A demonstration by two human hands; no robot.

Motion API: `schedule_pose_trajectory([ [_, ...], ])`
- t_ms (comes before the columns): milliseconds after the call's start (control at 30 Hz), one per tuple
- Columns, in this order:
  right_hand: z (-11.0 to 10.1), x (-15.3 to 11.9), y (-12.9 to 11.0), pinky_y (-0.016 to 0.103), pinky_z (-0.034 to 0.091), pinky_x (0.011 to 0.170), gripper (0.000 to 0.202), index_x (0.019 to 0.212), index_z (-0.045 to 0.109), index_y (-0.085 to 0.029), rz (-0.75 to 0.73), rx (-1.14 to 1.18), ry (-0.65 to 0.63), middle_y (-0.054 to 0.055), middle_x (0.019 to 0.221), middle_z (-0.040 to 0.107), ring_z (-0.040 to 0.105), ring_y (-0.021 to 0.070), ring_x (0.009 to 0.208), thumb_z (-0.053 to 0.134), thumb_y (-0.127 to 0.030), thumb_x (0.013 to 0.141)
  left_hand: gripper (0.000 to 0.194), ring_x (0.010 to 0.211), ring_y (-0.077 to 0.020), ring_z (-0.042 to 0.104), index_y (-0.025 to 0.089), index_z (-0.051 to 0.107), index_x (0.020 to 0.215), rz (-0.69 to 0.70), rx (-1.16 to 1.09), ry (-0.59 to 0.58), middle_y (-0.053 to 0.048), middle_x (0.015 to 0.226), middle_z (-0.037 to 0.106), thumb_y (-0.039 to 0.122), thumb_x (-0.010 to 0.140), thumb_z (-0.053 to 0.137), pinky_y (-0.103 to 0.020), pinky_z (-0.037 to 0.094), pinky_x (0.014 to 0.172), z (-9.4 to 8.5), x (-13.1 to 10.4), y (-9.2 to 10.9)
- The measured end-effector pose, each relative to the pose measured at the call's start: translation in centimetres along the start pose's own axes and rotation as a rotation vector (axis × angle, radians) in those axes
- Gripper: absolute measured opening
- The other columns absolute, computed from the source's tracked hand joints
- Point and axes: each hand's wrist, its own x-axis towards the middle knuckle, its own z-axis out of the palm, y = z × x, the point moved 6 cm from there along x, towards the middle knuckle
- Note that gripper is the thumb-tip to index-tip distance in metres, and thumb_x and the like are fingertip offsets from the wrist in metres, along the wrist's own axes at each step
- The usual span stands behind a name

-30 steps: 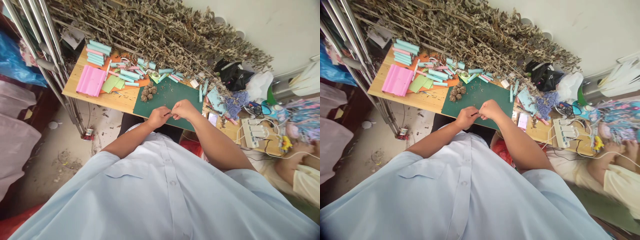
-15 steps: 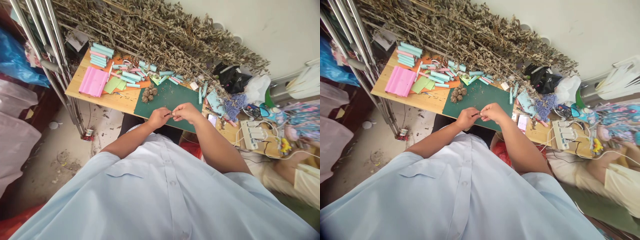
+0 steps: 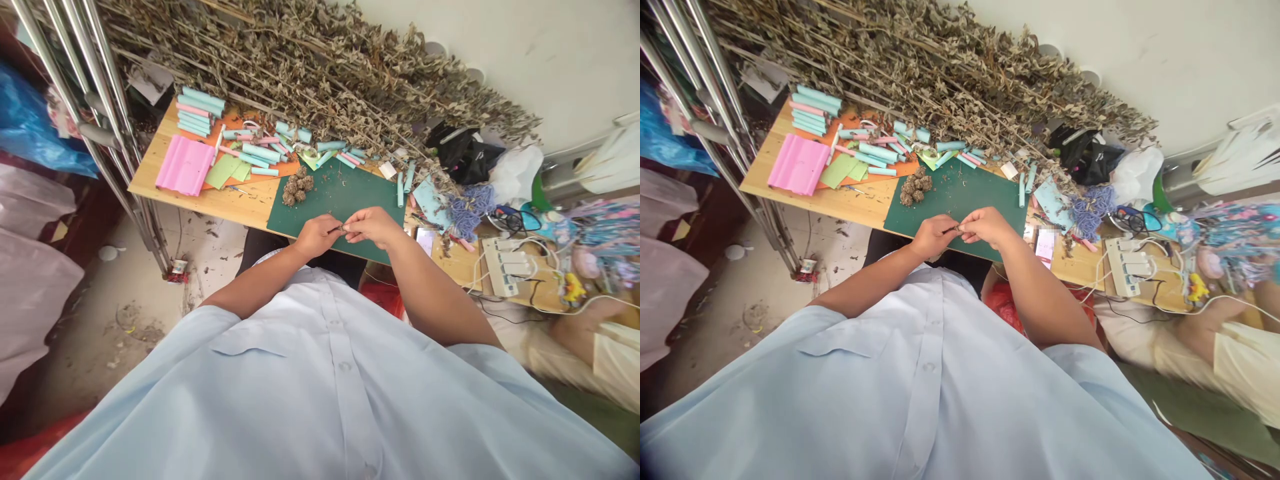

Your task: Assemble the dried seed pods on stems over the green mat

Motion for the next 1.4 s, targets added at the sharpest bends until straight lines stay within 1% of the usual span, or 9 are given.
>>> schedule_pose_trajectory([
  [267, 0.2, 0.1, -0.6, 0.023, 0.063, 0.055, 0.013, 0.071, 0.073, -0.013, 0.002, -0.070, 0.028, 0.006, 0.056, 0.071, 0.073, 0.0169, 0.056, 0.083, -0.006, 0.075, 0.031, 0.089, -0.0178, 0.070, 0.020, 0.079, 0.092, 0.010, -0.006, 0.016, -0.007, 0.091, 0.075, 0.042, 0.105, 0.061, -0.029, 0.054, 0.083, -0.1, -0.1, 0.1],
  [500, 0.5, 0.7, -1.0, 0.024, 0.062, 0.051, 0.016, 0.064, 0.071, -0.016, -0.025, -0.215, 0.071, 0.007, 0.054, 0.070, 0.073, 0.0198, 0.054, 0.081, -0.005, 0.070, 0.030, 0.088, -0.0175, 0.070, 0.020, 0.081, 0.099, -0.010, -0.033, 0.006, -0.007, 0.091, 0.075, 0.044, 0.103, 0.064, -0.029, 0.055, 0.082, 0.0, -0.1, -0.1],
  [600, 0.4, 0.5, -1.1, 0.024, 0.063, 0.053, 0.015, 0.066, 0.072, -0.015, -0.057, -0.213, 0.071, 0.006, 0.055, 0.071, 0.073, 0.0196, 0.056, 0.084, -0.007, 0.071, 0.032, 0.088, -0.0177, 0.070, 0.020, 0.080, 0.096, -0.015, -0.027, 0.019, -0.008, 0.091, 0.075, 0.046, 0.103, 0.063, -0.029, 0.055, 0.082, 0.0, -0.1, -0.3],
  [767, 0.3, -0.5, -0.8, 0.024, 0.064, 0.059, 0.011, 0.073, 0.075, -0.015, -0.065, -0.108, 0.048, 0.007, 0.062, 0.074, 0.075, 0.0177, 0.062, 0.084, -0.016, 0.079, 0.031, 0.087, -0.0177, 0.070, 0.020, 0.080, 0.091, 0.000, -0.015, 0.025, -0.007, 0.089, 0.075, 0.043, 0.103, 0.063, -0.029, 0.054, 0.081, -0.1, -0.1, -0.1],
  [867, 0.3, -0.7, -0.8, 0.022, 0.062, 0.057, 0.015, 0.073, 0.074, -0.015, -0.114, -0.179, 0.069, 0.007, 0.063, 0.075, 0.074, 0.0167, 0.061, 0.086, -0.022, 0.081, 0.030, 0.087, -0.0178, 0.070, 0.019, 0.079, 0.091, 0.008, -0.008, 0.028, -0.007, 0.090, 0.075, 0.040, 0.104, 0.061, -0.029, 0.054, 0.080, -0.1, 0.0, 0.0],
  [1033, 0.5, -0.2, -0.7, 0.020, 0.060, 0.056, 0.013, 0.074, 0.076, -0.016, -0.177, -0.329, 0.108, 0.005, 0.062, 0.074, 0.074, 0.0156, 0.060, 0.086, -0.022, 0.080, 0.031, 0.087, -0.0176, 0.071, 0.019, 0.079, 0.092, -0.010, 0.003, 0.009, -0.008, 0.091, 0.075, 0.039, 0.104, 0.060, -0.029, 0.054, 0.081, -0.1, 0.1, -0.1],
  [1167, 0.4, 0.0, -0.5, 0.021, 0.062, 0.057, 0.013, 0.072, 0.076, -0.016, -0.160, -0.251, 0.106, 0.005, 0.062, 0.075, 0.074, 0.0158, 0.059, 0.085, -0.019, 0.080, 0.029, 0.088, -0.0180, 0.071, 0.019, 0.080, 0.093, -0.011, 0.005, 0.023, -0.008, 0.092, 0.076, 0.040, 0.103, 0.062, -0.029, 0.055, 0.082, -0.1, 0.1, -0.3],
  [1300, 0.2, -0.1, -0.4, 0.022, 0.063, 0.056, 0.018, 0.069, 0.074, -0.015, -0.099, -0.133, 0.090, 0.006, 0.058, 0.072, 0.073, 0.0166, 0.058, 0.090, -0.017, 0.076, 0.029, 0.087, -0.0178, 0.071, 0.020, 0.080, 0.092, -0.004, 0.010, 0.035, -0.007, 0.090, 0.075, 0.041, 0.103, 0.063, -0.029, 0.055, 0.081, 0.0, 0.0, -0.4],
  [1400, 0.3, -0.3, -0.7, 0.022, 0.063, 0.056, 0.017, 0.069, 0.074, -0.014, -0.061, -0.091, 0.071, 0.006, 0.057, 0.072, 0.073, 0.0164, 0.057, 0.089, -0.013, 0.076, 0.028, 0.085, -0.0177, 0.070, 0.020, 0.080, 0.092, 0.005, 0.003, 0.047, -0.007, 0.089, 0.075, 0.041, 0.102, 0.065, -0.029, 0.054, 0.079, -0.1, 0.0, -0.4],
])
